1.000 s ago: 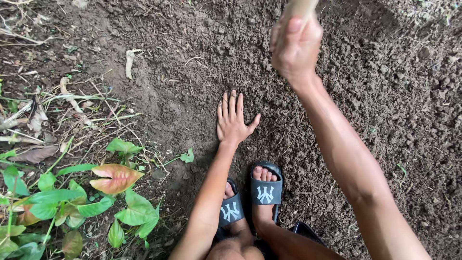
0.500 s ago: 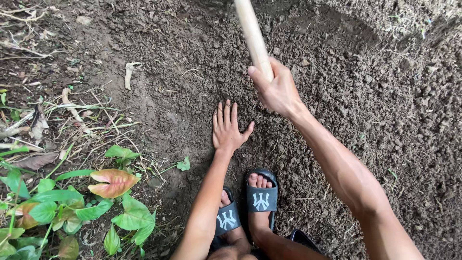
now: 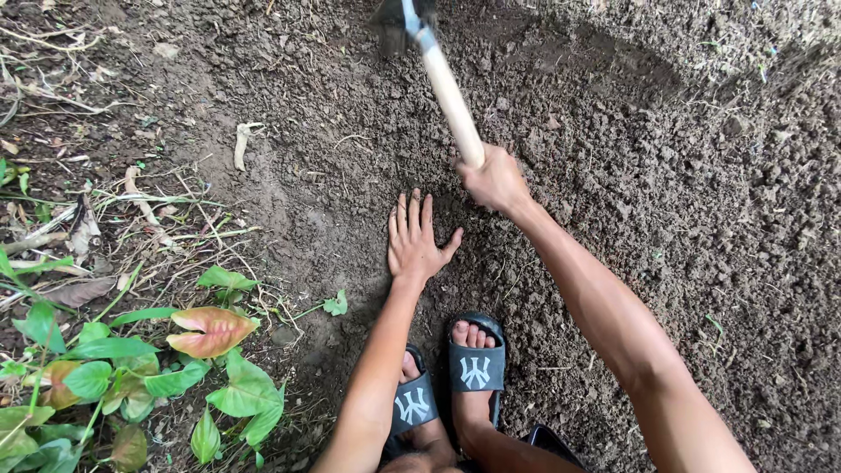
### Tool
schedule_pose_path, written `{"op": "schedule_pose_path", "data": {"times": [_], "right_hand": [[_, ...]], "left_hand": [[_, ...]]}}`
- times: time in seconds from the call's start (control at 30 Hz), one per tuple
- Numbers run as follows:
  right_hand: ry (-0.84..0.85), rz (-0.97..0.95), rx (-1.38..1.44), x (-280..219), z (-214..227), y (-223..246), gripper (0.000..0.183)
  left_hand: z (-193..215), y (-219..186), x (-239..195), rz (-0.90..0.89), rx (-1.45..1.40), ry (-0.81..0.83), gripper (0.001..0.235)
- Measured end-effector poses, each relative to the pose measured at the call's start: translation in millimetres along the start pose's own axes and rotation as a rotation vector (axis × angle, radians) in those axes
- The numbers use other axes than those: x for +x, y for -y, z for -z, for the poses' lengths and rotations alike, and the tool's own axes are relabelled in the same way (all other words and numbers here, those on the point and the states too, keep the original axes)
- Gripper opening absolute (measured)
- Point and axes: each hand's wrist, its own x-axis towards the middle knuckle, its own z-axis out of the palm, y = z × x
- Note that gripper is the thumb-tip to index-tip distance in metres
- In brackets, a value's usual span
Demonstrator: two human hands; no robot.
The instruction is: The person uses a small hoe to break up and level soil in a garden bed. They repeatedly strike the ground and smooth the surface with their hand, working across a small area near some low-lying plants.
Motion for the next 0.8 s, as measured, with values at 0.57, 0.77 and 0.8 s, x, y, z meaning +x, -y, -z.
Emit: {"op": "schedule_pose_path", "data": {"times": [0.57, 0.77, 0.8], "right_hand": [[-0.371, 0.768, 0.328, -9.2, 14.4, 42.1, 0.022], [0.02, -0.088, 0.119, -2.2, -18.3, 12.9, 0.023], [0.073, -0.232, 0.105, -4.8, -17.8, 11.2, 0.028]], "left_hand": [[5.7, -1.5, -1.3, -0.012, -0.094, -0.087, 0.094], [1.1, -0.3, -0.4, -0.008, -0.049, -0.054, 0.094], [0.5, -0.5, -2.4, -0.003, -0.045, -0.044, 0.094]]}}
